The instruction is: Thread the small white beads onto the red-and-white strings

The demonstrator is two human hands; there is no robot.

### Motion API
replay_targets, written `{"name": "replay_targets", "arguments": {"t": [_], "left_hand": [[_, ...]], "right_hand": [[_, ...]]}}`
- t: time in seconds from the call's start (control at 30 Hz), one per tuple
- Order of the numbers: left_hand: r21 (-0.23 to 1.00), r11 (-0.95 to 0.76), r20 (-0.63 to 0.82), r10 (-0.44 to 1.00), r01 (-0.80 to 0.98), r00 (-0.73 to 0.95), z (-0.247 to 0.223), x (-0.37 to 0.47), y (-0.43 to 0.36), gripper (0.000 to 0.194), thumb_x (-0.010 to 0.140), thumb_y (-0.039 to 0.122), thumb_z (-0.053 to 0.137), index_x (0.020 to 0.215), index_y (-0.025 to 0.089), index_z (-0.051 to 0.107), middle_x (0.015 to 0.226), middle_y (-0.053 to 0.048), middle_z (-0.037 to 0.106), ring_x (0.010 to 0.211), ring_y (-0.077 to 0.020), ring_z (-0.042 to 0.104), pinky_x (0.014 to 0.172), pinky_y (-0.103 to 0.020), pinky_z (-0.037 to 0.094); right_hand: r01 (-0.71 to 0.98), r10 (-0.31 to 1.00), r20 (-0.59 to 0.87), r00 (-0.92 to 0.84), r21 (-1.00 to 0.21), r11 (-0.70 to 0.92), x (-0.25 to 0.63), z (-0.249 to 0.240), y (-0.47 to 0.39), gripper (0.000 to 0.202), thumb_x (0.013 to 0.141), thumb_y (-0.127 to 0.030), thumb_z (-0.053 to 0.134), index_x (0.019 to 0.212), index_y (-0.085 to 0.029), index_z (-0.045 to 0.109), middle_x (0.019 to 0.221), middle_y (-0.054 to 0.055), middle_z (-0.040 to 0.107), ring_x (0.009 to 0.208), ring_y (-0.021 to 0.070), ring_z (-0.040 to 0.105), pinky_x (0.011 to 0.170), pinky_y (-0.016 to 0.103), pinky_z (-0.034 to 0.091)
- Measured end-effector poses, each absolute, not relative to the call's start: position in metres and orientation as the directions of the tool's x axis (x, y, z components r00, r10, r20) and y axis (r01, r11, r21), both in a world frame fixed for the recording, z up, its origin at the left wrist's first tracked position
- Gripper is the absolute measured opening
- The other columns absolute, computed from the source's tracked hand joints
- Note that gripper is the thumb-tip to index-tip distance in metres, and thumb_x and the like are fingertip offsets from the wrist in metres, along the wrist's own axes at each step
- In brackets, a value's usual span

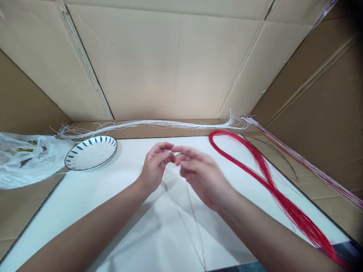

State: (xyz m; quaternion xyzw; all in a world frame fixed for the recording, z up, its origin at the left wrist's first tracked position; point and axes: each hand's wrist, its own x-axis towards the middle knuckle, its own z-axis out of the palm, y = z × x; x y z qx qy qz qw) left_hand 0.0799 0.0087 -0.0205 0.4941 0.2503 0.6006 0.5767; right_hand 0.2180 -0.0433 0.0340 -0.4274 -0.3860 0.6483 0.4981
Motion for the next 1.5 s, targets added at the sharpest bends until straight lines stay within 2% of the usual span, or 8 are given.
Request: {"name": "replay_targets", "arguments": {"t": [0.17,0.27,0.47,0.73,0.93,1.03,1.13,1.5], "left_hand": [[0.935,-0.070,0.113,0.988,-0.349,0.103,-0.058,0.059,0.003,0.016,0.087,0.024,0.063,0.100,0.023,0.072,0.087,-0.002,0.067,0.077,-0.0149,0.065,0.067,-0.026,0.054],[0.957,-0.082,0.118,0.986,-0.280,0.115,-0.059,0.060,0.007,0.012,0.079,0.021,0.072,0.089,0.023,0.079,0.105,-0.004,0.065,0.094,-0.0175,0.063,0.075,-0.026,0.054],[0.986,-0.016,0.038,0.991,-0.163,0.130,-0.055,0.067,0.009,0.012,0.080,0.022,0.077,0.087,0.029,0.084,0.116,-0.004,0.063,0.104,-0.0193,0.064,0.079,-0.028,0.056],[0.997,0.055,-0.045,0.983,-0.052,0.176,-0.048,0.063,0.009,0.010,0.083,0.027,0.078,0.074,0.028,0.084,0.104,-0.009,0.069,0.125,-0.0244,0.055,0.089,-0.030,0.056],[0.947,0.198,-0.183,0.980,-0.253,0.080,-0.045,0.064,0.012,0.015,0.079,0.025,0.078,0.064,0.024,0.079,0.118,-0.002,0.058,0.081,-0.0141,0.060,0.056,-0.026,0.051],[0.919,0.175,-0.187,0.982,-0.353,0.000,-0.045,0.064,0.014,0.018,0.077,0.017,0.074,0.059,0.020,0.074,0.105,0.000,0.056,0.072,-0.0103,0.055,0.056,-0.025,0.049],[0.923,0.166,-0.167,0.986,-0.347,0.026,-0.045,0.064,0.013,0.023,0.078,0.012,0.068,0.057,0.019,0.072,0.087,0.000,0.056,0.067,-0.0085,0.053,0.059,-0.023,0.047],[0.904,0.171,-0.102,0.976,-0.391,0.192,-0.044,0.069,0.008,0.021,0.080,0.010,0.071,0.061,0.017,0.073,0.084,0.001,0.060,0.061,-0.0108,0.063,0.057,-0.029,0.057]], "right_hand": [[-0.408,0.919,-0.305,-0.251,-0.827,-0.386,0.188,-0.007,-0.014,0.029,0.063,-0.013,0.063,0.091,-0.014,0.068,0.072,-0.001,0.057,0.062,0.0090,0.037,0.058,0.024,0.028],[-0.447,0.905,-0.308,-0.295,-0.792,-0.415,0.186,-0.024,-0.007,0.025,0.063,-0.014,0.066,0.088,-0.015,0.064,0.066,-0.005,0.046,0.059,0.0077,0.032,0.057,0.025,0.024],[-0.513,0.868,-0.301,-0.395,-0.711,-0.480,0.200,-0.039,-0.001,0.024,0.067,-0.009,0.064,0.089,-0.016,0.063,0.066,-0.004,0.048,0.058,0.0081,0.035,0.058,0.025,0.024],[-0.501,0.838,-0.275,-0.471,-0.698,-0.511,0.204,-0.044,0.004,0.033,0.066,-0.010,0.059,0.096,-0.013,0.073,0.079,0.001,0.054,0.063,0.0077,0.037,0.056,0.023,0.027],[-0.309,0.866,-0.206,-0.455,-0.876,-0.371,0.210,-0.050,0.008,0.022,0.089,-0.028,0.063,0.109,-0.020,0.070,0.084,0.002,0.066,0.076,0.0154,0.064,0.072,0.031,0.051],[-0.084,0.942,-0.073,-0.328,-0.991,-0.106,0.215,-0.052,0.007,0.029,0.098,-0.041,0.059,0.118,-0.022,0.068,0.089,0.003,0.072,0.086,0.0173,0.068,0.081,0.035,0.054],[-0.043,0.962,0.084,-0.261,-0.996,0.075,0.218,-0.051,0.008,0.019,0.099,-0.035,0.059,0.103,-0.020,0.070,0.082,0.001,0.070,0.075,0.0123,0.064,0.071,0.028,0.051],[-0.373,0.945,-0.119,-0.305,-0.898,-0.233,0.215,-0.050,0.015,0.025,0.079,-0.038,0.084,0.085,-0.018,0.071,0.067,-0.003,0.066,0.055,0.0072,0.056,0.048,0.018,0.048]]}}
